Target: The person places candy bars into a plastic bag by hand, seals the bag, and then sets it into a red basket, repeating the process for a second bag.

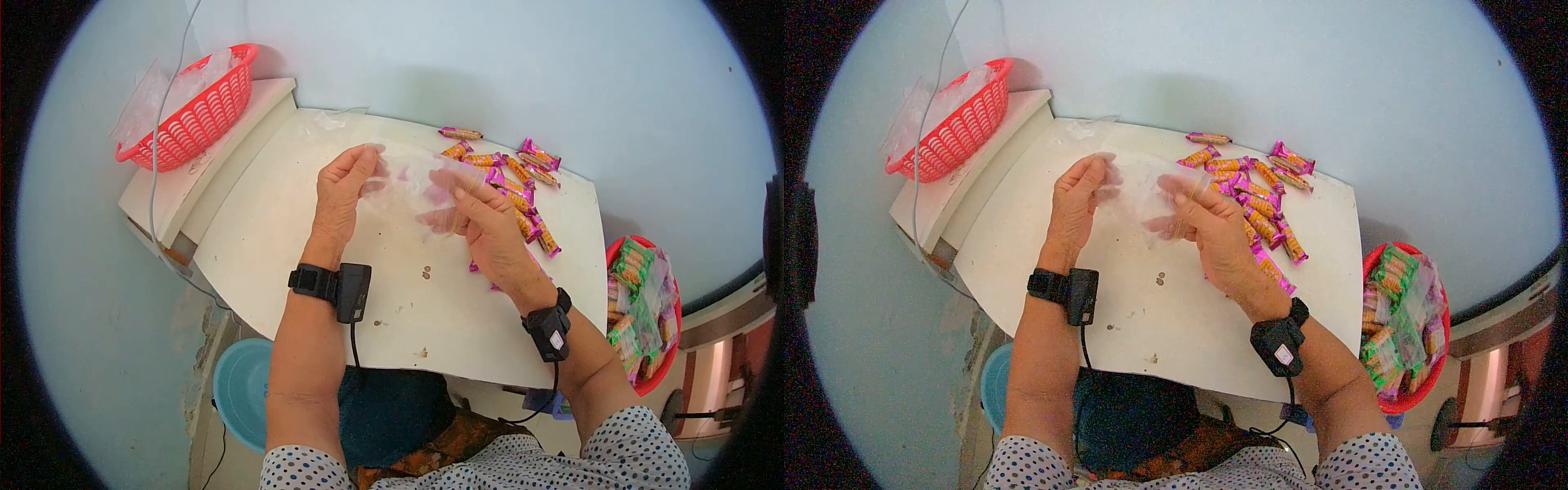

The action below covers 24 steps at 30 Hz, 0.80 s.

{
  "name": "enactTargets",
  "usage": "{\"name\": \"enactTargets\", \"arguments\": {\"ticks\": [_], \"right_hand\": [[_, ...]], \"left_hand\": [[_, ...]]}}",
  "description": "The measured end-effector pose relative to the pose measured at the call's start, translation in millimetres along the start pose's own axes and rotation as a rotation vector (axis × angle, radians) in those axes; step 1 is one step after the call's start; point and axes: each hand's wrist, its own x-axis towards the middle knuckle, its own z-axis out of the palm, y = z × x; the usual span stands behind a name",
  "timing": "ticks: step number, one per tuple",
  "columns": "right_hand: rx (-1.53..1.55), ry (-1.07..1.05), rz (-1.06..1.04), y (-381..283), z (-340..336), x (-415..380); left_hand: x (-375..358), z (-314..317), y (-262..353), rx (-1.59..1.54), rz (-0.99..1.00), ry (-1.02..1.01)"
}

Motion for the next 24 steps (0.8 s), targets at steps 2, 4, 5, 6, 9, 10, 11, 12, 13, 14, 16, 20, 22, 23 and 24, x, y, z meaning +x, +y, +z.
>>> {"name": "enactTargets", "arguments": {"ticks": [2,4,5,6,9,10,11,12,13,14,16,20,22,23,24], "right_hand": [[0.012,0.026,-0.04,-6.0,8.3,-2.1],[0.014,0.033,-0.067,-5.8,9.3,-0.1],[0.015,0.037,-0.08,-6.0,9.2,0.8],[0.019,0.033,-0.094,-7.0,8.9,1.1],[0.026,0.033,-0.123,-10.7,5.9,0.8],[0.022,0.038,-0.125,-10.5,4.5,1.3],[0.017,0.041,-0.126,-10.8,3.8,1.9],[0.019,0.047,-0.124,-11.4,3.7,2.2],[0.021,0.053,-0.121,-11.7,3.6,2.3],[0.023,0.059,-0.118,-11.9,3.6,2.5],[0.017,0.092,-0.138,-10.0,2.8,3.8],[-0.013,0.139,-0.159,-15.3,2.5,5.5],[-0.004,0.145,-0.163,-15.1,2.0,5.9],[0.0,0.148,-0.164,-15.0,1.6,6.0],[-0.004,0.144,-0.155,-15.5,1.2,5.8]], "left_hand": [[-1.3,3.8,3.4,-0.015,-0.001,-0.02],[-2.5,6.0,7.3,-0.011,-0.074,-0.017],[-3.0,6.7,8.4,-0.009,-0.111,-0.015],[-3.6,6.5,8.8,-0.003,-0.122,-0.033],[-3.0,3.6,9.3,-0.001,-0.15,-0.092],[-1.2,0.2,6.4,-0.012,-0.154,-0.114],[0.2,-1.8,3.9,-0.023,-0.157,-0.135],[0.3,-1.9,2.0,0.002,-0.13,-0.123],[-0.5,-1.6,0.0,0.027,-0.103,-0.111],[-1.3,-0.9,-0.9,0.051,-0.077,-0.099],[-2.3,2.5,3.1,0.03,-0.1,-0.042],[-3.3,5.3,9.6,0.077,-0.125,0.08],[-0.6,-2.7,5.2,0.047,-0.119,0.043],[0.6,-6.7,4.1,0.033,-0.117,0.024],[0.7,-8.4,5.4,0.034,-0.117,0.039]]}}
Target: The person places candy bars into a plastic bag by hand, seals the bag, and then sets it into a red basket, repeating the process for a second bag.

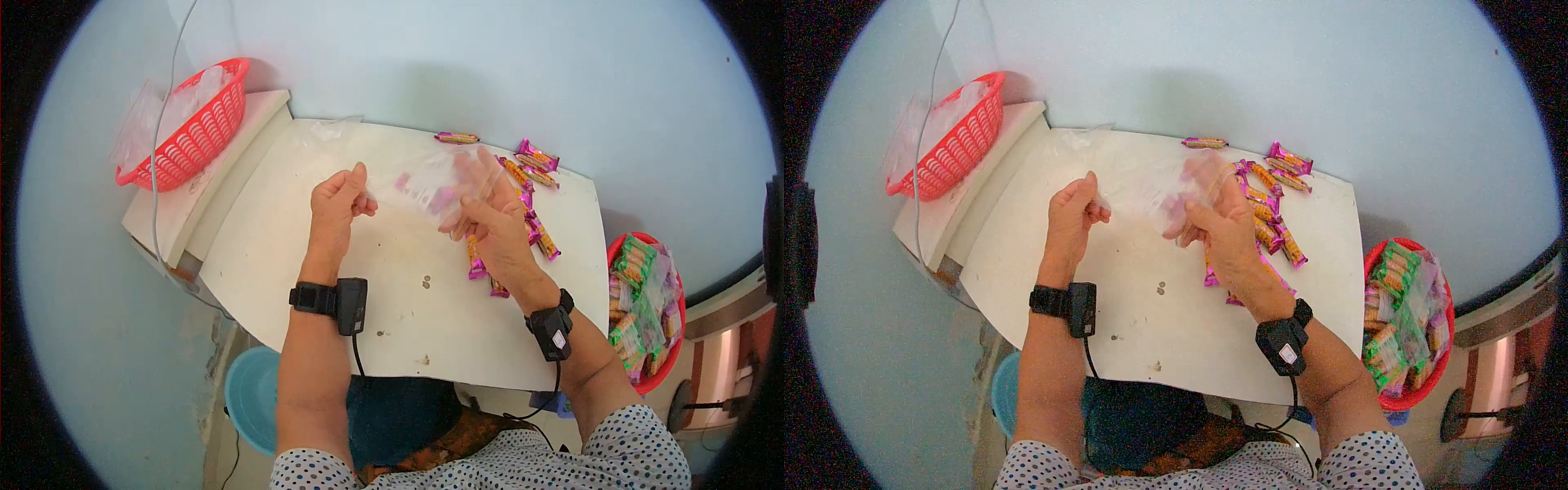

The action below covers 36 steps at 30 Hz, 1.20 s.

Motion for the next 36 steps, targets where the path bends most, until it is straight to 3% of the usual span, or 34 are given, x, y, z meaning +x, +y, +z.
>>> {"name": "enactTargets", "arguments": {"ticks": [2,8,14,20,26,36], "right_hand": [[-0.009,-0.01,0.02,-0.8,-0.7,-0.5],[-0.057,-0.091,0.106,1.7,-3.4,-1.8],[-0.19,-0.166,0.161,0.6,0.6,-5.6],[-0.219,-0.182,0.164,-2.0,2.9,-6.4],[-0.224,-0.243,0.14,2.2,1.3,-8.6],[-0.271,-0.224,0.22,18.2,1.5,-9.6]], "left_hand": [[-1.3,-2.2,3.3,-0.001,-0.002,0.032],[-9.6,9.4,14.7,0.125,-0.363,0.113],[0.3,-15.9,-6.6,0.342,-0.167,-0.101],[-13.4,-3.5,19.2,0.055,-0.507,-0.171],[-15.3,7.1,13.5,-0.077,-0.384,-0.248],[-9.4,-15.0,12.5,0.278,-0.06,0.157]]}}
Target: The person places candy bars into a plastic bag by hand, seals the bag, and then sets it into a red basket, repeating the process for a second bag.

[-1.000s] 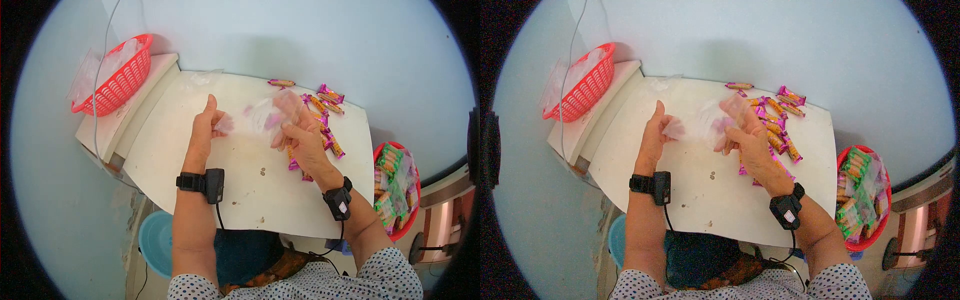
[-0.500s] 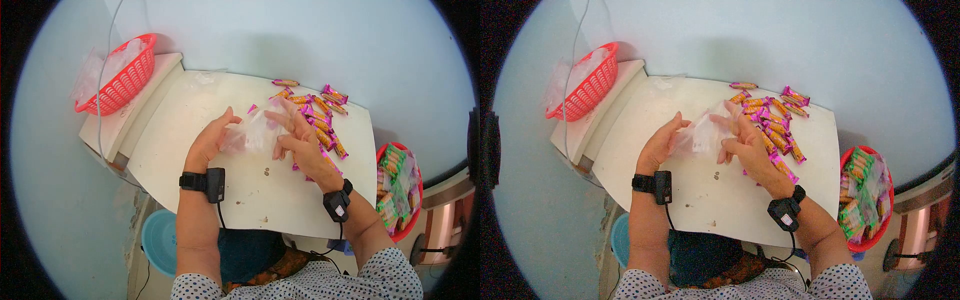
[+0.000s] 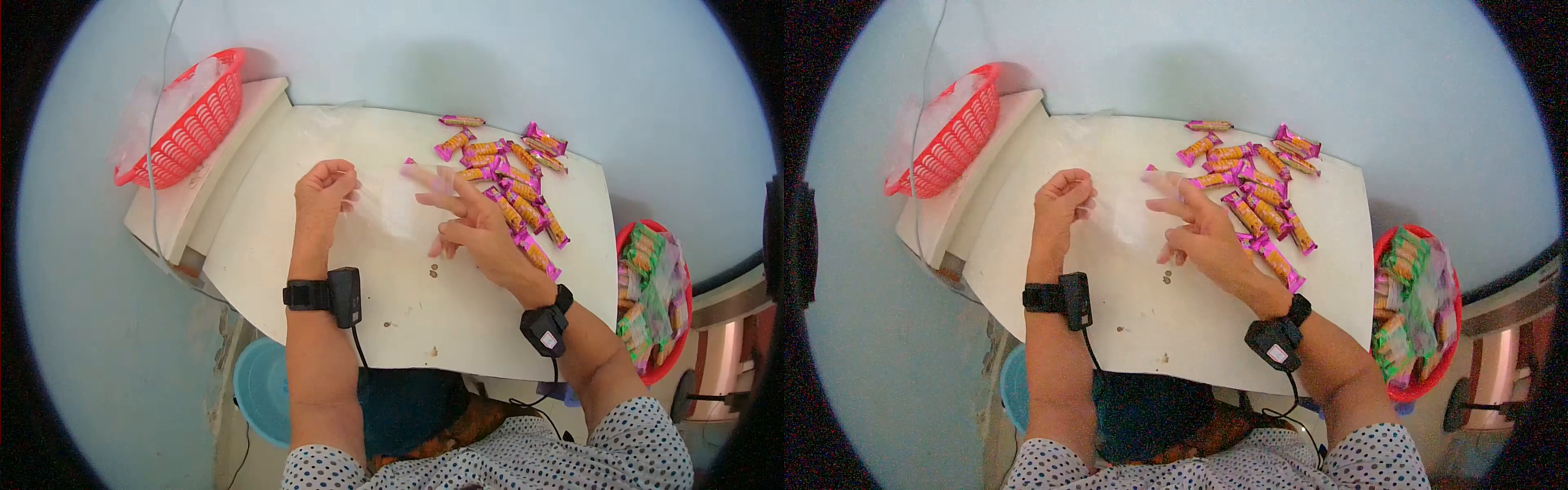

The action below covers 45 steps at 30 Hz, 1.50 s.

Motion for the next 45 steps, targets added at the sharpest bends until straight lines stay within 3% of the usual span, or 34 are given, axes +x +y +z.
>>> {"name": "enactTargets", "arguments": {"ticks": [5,8,10,12,14,17,20,23,27,29,32,41,45], "right_hand": [[-0.029,0.033,0.143,4.8,1.8,-2.8],[0.053,0.061,0.157,17.4,1.1,-2.0],[0.065,0.088,0.132,19.2,2.9,-1.7],[0.055,0.121,0.11,21.8,3.4,0.1],[0.028,0.167,0.092,26.5,1.1,2.2],[-0.03,0.216,0.064,17.4,-6.5,3.9],[-0.218,0.336,-0.051,6.8,-18.3,7.9],[-0.621,0.444,-0.239,6.0,-34.8,11.2],[-0.94,0.403,-0.309,-5.6,-45.5,13.8],[-1.135,0.386,-0.464,6.1,-56.0,18.8],[-1.436,0.187,-0.401,1.7,-70.2,30.5],[-1.565,0.067,-0.07,3.9,-86.9,61.3],[-1.496,0.108,-0.295,3.7,-89.0,57.3]], "left_hand": [[10.4,4.5,-13.8,0.197,0.174,0.187],[11.7,5.3,-19.7,0.592,0.377,0.357],[13.5,9.0,-15.5,0.859,0.802,0.564],[11.1,12.3,-7.6,0.929,0.931,0.618],[2.0,17.1,3.1,0.815,0.756,0.514],[-22.6,34.2,28.2,0.876,0.352,0.155],[-39.9,60.0,30.9,1.116,0.33,-0.028],[-51.1,73.2,23.2,1.302,0.3,-0.181],[-53.7,74.6,8.9,1.288,0.362,-0.289],[-49.9,74.3,3.6,1.259,0.339,-0.296],[-46.5,74.2,-3.7,1.203,0.307,-0.302],[-40.1,66.1,4.0,1.02,0.231,-0.274],[-42.3,70.3,-4.1,1.042,0.273,-0.206]]}}
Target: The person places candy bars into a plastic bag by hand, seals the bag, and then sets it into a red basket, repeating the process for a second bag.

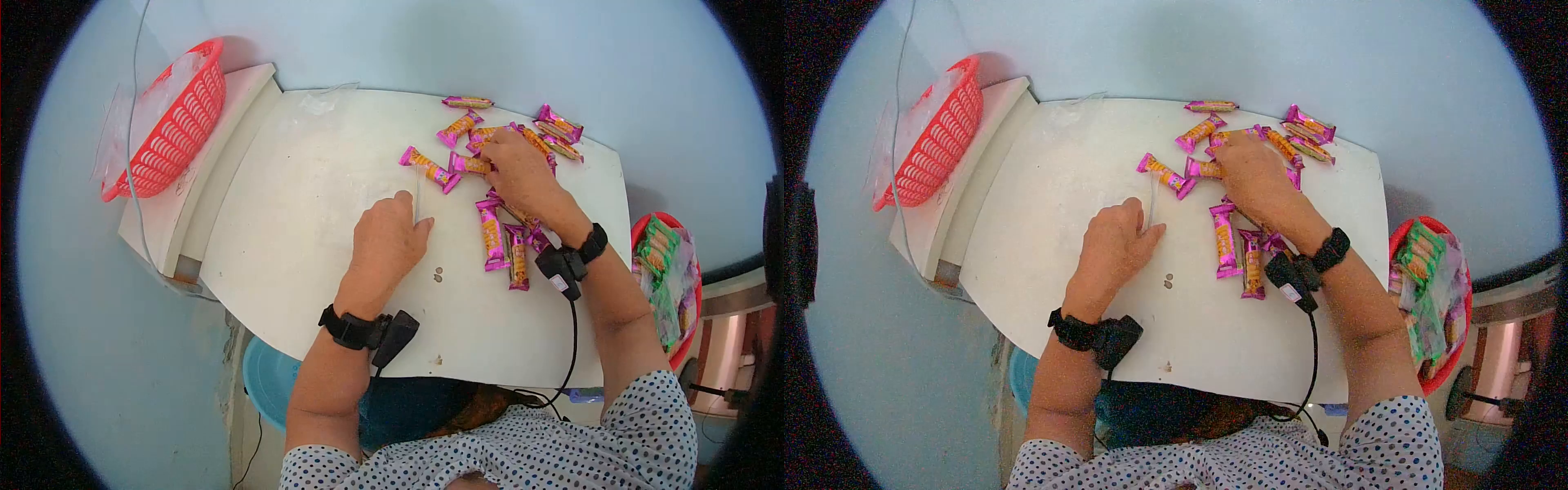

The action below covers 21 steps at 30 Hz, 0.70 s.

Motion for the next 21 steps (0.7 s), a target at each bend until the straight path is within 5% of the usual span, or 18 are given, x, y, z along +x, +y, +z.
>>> {"name": "enactTargets", "arguments": {"ticks": [8,14,21], "right_hand": [[0.332,0.043,0.143,-19.0,-30.2,7.5],[0.316,0.009,-0.028,-22.4,-26.6,-1.3],[0.472,-0.09,0.049,-29.5,-39.1,1.2]], "left_hand": [[1.5,2.1,2.8,0.066,-0.049,-0.022],[3.7,1.2,2.3,0.058,-0.044,-0.045],[3.4,-6.5,1.2,-0.119,-0.056,-0.026]]}}
